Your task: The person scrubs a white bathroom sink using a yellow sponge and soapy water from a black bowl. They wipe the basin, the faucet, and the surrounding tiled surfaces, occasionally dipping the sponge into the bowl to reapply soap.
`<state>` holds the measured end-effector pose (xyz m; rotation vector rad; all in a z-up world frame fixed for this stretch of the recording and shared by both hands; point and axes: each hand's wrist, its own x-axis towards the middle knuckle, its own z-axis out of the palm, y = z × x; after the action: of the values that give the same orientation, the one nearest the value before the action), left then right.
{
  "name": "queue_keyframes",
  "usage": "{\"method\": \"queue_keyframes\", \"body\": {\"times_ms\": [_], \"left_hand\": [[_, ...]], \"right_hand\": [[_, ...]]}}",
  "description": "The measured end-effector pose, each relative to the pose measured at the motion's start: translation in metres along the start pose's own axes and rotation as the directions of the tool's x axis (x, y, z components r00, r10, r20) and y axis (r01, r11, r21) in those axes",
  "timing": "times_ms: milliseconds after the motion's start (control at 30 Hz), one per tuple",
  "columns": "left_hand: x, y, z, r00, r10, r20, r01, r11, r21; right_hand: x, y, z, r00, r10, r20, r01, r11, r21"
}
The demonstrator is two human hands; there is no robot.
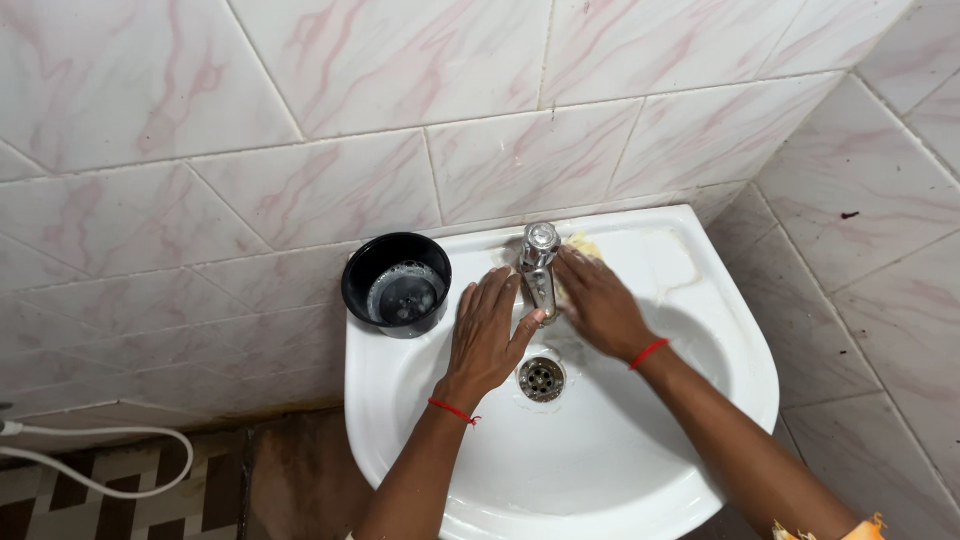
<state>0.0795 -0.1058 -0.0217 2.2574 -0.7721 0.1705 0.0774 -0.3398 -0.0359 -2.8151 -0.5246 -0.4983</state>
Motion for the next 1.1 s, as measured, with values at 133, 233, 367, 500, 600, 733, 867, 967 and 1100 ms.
{"method": "queue_keyframes", "body": {"times_ms": [133, 233, 367, 500, 600, 733, 867, 967, 1100], "left_hand": [[0.000, 0.001, 0.011, 1.000, 0.003, -0.022, -0.002, 0.998, 0.062], [0.003, 0.002, 0.014, 0.999, -0.003, -0.047, 0.008, 0.995, 0.099], [0.009, 0.007, 0.020, 0.986, 0.066, -0.154, -0.051, 0.994, 0.101], [0.027, 0.011, 0.011, 0.999, -0.008, -0.051, 0.012, 0.997, 0.074], [0.037, 0.014, 0.009, 0.983, 0.058, -0.172, -0.042, 0.995, 0.095], [0.032, 0.009, 0.012, 0.971, 0.067, -0.231, -0.052, 0.996, 0.069], [0.032, 0.004, 0.017, 0.968, 0.053, -0.245, -0.042, 0.998, 0.048], [0.029, 0.006, 0.022, 0.950, 0.074, -0.303, -0.057, 0.996, 0.063], [0.031, 0.006, 0.019, 0.952, 0.063, -0.298, -0.050, 0.997, 0.053]], "right_hand": [[-0.014, 0.045, -0.025, 0.926, 0.371, 0.072, -0.377, 0.920, 0.108], [-0.030, 0.066, -0.030, 0.888, 0.417, -0.195, -0.440, 0.893, -0.097], [-0.015, 0.039, -0.001, 0.897, 0.409, -0.166, -0.429, 0.896, -0.116], [-0.002, -0.005, 0.012, 0.972, 0.197, -0.125, -0.198, 0.980, 0.006], [0.003, -0.016, 0.011, 0.989, 0.133, -0.057, -0.122, 0.979, 0.165], [-0.001, 0.027, -0.008, 0.950, 0.288, -0.118, -0.280, 0.956, 0.084], [-0.003, 0.045, -0.008, 0.772, 0.620, -0.141, -0.620, 0.783, 0.050], [0.003, 0.017, 0.025, 0.942, 0.232, -0.243, -0.291, 0.925, -0.245], [-0.005, -0.007, 0.035, 0.990, 0.134, -0.052, -0.133, 0.991, 0.027]]}}
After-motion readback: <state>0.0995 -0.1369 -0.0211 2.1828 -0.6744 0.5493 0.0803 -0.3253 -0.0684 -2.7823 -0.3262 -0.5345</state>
